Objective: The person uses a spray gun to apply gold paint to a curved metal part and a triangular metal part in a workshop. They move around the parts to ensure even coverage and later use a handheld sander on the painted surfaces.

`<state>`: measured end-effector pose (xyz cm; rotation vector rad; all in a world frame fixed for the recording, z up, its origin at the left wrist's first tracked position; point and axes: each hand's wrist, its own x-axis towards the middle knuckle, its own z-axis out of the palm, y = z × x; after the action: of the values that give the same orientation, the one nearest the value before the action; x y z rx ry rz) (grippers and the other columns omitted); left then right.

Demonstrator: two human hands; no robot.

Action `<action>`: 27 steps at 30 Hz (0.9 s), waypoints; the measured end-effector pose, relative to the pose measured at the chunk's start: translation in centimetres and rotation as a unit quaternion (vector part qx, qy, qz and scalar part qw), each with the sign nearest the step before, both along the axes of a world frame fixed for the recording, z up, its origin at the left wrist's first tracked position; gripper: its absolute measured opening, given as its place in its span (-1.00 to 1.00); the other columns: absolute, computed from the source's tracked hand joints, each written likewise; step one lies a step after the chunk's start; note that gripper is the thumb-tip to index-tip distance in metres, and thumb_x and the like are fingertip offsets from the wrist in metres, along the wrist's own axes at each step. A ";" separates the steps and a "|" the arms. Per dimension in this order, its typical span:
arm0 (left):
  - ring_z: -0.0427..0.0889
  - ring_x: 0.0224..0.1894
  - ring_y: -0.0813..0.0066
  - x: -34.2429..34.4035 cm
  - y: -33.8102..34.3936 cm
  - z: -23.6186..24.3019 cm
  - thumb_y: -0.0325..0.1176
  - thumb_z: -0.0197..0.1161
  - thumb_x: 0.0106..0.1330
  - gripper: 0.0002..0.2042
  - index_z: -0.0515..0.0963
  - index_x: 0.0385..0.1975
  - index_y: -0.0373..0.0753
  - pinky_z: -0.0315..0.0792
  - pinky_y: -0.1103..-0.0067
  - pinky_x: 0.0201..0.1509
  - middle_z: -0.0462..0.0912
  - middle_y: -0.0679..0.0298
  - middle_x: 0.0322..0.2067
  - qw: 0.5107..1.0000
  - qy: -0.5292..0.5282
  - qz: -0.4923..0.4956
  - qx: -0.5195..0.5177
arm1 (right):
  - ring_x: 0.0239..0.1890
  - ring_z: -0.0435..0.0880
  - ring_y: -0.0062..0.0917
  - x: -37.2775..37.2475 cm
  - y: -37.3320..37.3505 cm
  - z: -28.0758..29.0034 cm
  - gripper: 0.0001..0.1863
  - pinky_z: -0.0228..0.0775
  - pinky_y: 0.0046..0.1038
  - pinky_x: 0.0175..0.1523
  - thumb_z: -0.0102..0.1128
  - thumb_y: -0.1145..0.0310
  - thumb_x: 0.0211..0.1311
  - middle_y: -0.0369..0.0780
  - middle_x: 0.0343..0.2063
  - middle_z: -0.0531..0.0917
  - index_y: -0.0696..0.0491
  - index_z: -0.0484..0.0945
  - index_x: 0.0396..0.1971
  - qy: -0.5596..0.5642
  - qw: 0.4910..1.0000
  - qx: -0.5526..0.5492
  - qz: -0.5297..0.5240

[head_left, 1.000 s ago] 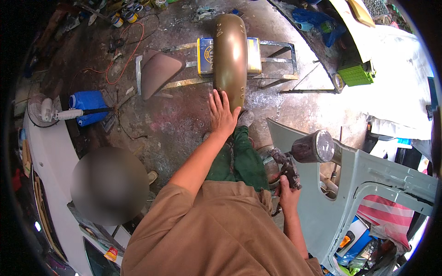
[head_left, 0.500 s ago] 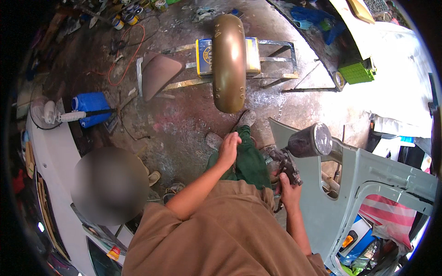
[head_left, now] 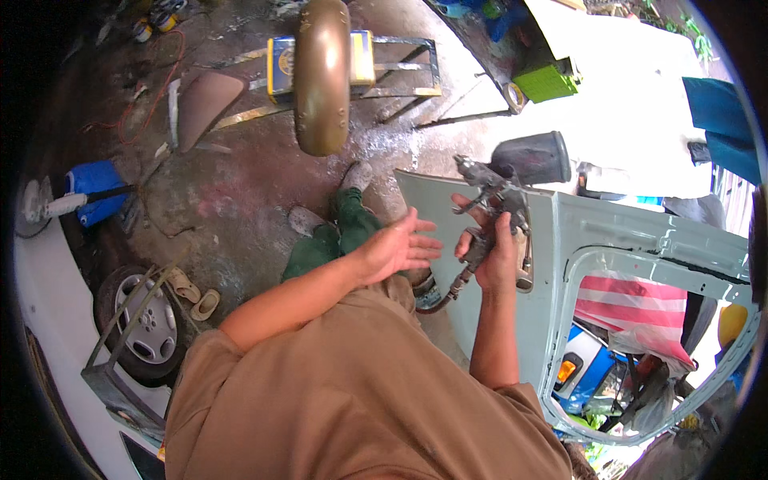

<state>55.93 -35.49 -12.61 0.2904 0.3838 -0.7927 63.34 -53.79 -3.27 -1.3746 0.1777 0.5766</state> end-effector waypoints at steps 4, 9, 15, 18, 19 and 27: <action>0.50 0.26 0.21 -2.6 -1.3 -1.1 0.10 -0.05 0.56 -0.43 0.28 0.38 -0.18 0.39 0.26 0.34 0.45 0.06 0.27 0.982 -0.102 -0.114 0.108 | -0.48 0.64 -0.56 -0.9 -0.9 0.8 -0.30 0.50 -0.56 -0.39 -0.06 -0.15 0.51 -0.04 0.15 0.62 0.10 0.24 0.38 -0.008 0.996 -0.086 0.008; 0.48 0.25 0.19 -4.9 1.4 -3.4 0.26 -0.13 0.52 -0.28 0.54 0.11 -0.40 0.31 0.36 0.34 0.55 0.02 0.20 0.787 -0.483 -0.242 0.299 | -0.38 0.71 -0.55 -2.6 -3.4 -3.5 -0.32 0.53 -0.53 -0.29 -0.01 -0.07 0.53 -0.12 0.24 0.56 0.05 0.18 0.43 0.012 0.989 -0.132 0.071; 0.35 0.38 0.04 -7.8 8.8 1.0 0.26 -0.25 0.55 -0.23 0.39 0.31 -0.43 0.16 0.26 0.47 0.41 -0.07 0.33 0.831 -0.389 -0.221 0.331 | -0.34 0.63 -0.53 -5.1 -2.7 -8.9 -0.48 0.53 -0.42 -0.21 0.10 0.01 0.50 -0.19 0.07 0.64 0.07 0.50 0.23 0.021 0.967 -0.208 0.145; 0.31 0.40 0.02 -8.1 10.7 4.7 0.25 -0.27 0.55 -0.24 0.40 0.31 -0.40 0.08 0.29 0.52 0.42 -0.09 0.32 0.834 -0.331 -0.204 0.392 | -0.31 0.64 -0.49 -5.1 -3.7 -13.4 -0.45 0.47 -0.39 -0.26 0.15 -0.04 0.47 -0.19 -0.07 0.67 0.15 0.51 0.15 -0.048 0.966 -0.215 0.138; 0.32 0.40 0.02 -9.0 10.5 3.9 0.25 -0.27 0.55 -0.24 0.41 0.30 -0.40 0.09 0.29 0.51 0.43 -0.08 0.31 0.839 -0.319 -0.165 0.409 | -0.30 0.65 -0.46 -5.0 -3.4 -13.9 -0.42 0.45 -0.37 -0.29 0.17 -0.06 0.45 -0.18 -0.13 0.69 0.18 0.50 0.13 -0.081 0.960 -0.227 0.141; 0.48 0.22 0.35 -15.7 13.0 0.9 0.18 -0.18 0.58 -0.31 0.51 0.17 -0.44 0.26 0.41 0.36 0.59 0.08 0.18 0.855 -0.271 0.042 0.440 | -0.31 0.63 -0.46 -6.0 2.7 -14.7 -0.43 0.47 -0.37 -0.25 0.16 -0.06 0.45 -0.17 -0.22 0.68 0.20 0.50 0.08 -0.092 0.940 -0.269 0.190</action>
<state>40.23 -22.49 -11.70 1.3222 0.1952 -0.3686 57.39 -51.07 -18.00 -2.0105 -0.0971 0.7473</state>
